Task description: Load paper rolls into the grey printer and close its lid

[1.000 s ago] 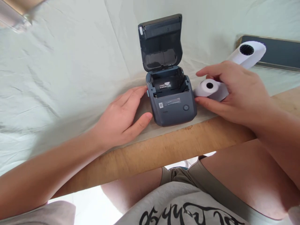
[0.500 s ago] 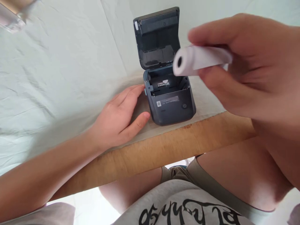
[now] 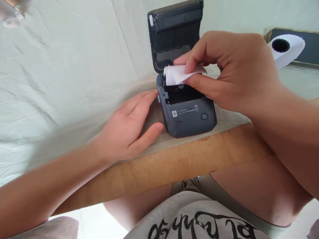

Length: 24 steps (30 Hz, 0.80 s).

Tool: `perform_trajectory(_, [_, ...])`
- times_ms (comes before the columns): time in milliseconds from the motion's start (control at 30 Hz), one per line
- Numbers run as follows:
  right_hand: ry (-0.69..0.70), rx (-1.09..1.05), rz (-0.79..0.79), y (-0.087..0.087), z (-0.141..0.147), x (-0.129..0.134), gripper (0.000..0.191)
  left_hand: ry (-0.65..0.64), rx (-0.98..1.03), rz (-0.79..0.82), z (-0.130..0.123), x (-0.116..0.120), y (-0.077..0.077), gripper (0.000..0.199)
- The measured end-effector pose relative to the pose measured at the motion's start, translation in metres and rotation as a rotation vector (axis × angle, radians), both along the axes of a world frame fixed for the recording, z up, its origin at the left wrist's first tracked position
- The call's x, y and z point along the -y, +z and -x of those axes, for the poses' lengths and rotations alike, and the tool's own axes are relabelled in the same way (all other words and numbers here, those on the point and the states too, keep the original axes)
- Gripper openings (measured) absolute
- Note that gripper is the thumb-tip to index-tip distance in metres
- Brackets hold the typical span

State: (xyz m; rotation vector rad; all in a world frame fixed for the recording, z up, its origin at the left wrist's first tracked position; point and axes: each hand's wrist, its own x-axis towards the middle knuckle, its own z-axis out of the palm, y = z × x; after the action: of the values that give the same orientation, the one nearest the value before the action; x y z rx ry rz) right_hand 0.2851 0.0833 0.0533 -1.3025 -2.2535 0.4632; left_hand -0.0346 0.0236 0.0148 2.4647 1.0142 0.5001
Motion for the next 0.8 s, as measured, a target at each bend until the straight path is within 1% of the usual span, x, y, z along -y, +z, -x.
perform_trajectory(100, [0.032, -0.047, 0.003, 0.002, 0.000, 0.009, 0.007, 0.006, 0.007, -0.009, 0.000, 0.002, 0.002, 0.071])
perform_trajectory(167, [0.104, -0.107, -0.056, 0.002, -0.002, 0.019, 0.010, 0.019, 0.020, 0.003, -0.002, 0.003, 0.004, 0.074])
perform_trajectory(267, [0.214, -0.079, -0.150, 0.001, -0.009, 0.036, 0.014, 0.032, 0.040, 0.028, -0.005, 0.003, 0.005, 0.075])
perform_trajectory(333, [0.261, -0.023, -0.186, -0.001, -0.015, 0.043, 0.016, -0.041, 0.066, -0.019, -0.006, 0.002, 0.004, 0.074])
perform_trajectory(400, [0.326, -0.020, -0.199, -0.002, -0.022, 0.047, 0.015, -0.115, 0.062, -0.067, -0.007, 0.001, 0.003, 0.072])
perform_trajectory(433, [0.353, -0.031, -0.192, -0.002, -0.025, 0.047, 0.017, -0.122, 0.041, -0.070, -0.006, 0.001, 0.003, 0.071])
perform_trajectory(500, [0.373, -0.044, -0.148, -0.002, -0.030, 0.049, 0.023, -0.087, -0.014, -0.032, -0.006, 0.001, 0.004, 0.066])
perform_trajectory(567, [0.314, -0.049, -0.156, -0.002, -0.034, 0.049, 0.022, -0.067, -0.028, -0.012, -0.005, 0.001, 0.004, 0.063])
perform_trajectory(667, [0.152, -0.094, -0.256, -0.006, -0.035, 0.044, 0.018, -0.136, 0.030, -0.080, -0.003, 0.001, 0.000, 0.061])
perform_trajectory(700, [0.102, -0.117, -0.267, -0.008, -0.035, 0.041, 0.021, -0.147, 0.048, -0.104, -0.003, 0.001, -0.004, 0.060])
perform_trajectory(733, [0.063, -0.141, -0.243, -0.010, -0.034, 0.036, 0.026, -0.144, 0.059, -0.119, -0.003, 0.002, -0.007, 0.060])
perform_trajectory(800, [0.018, -0.181, -0.120, -0.013, -0.029, 0.027, 0.045, -0.089, 0.077, -0.145, -0.003, 0.003, -0.014, 0.061])
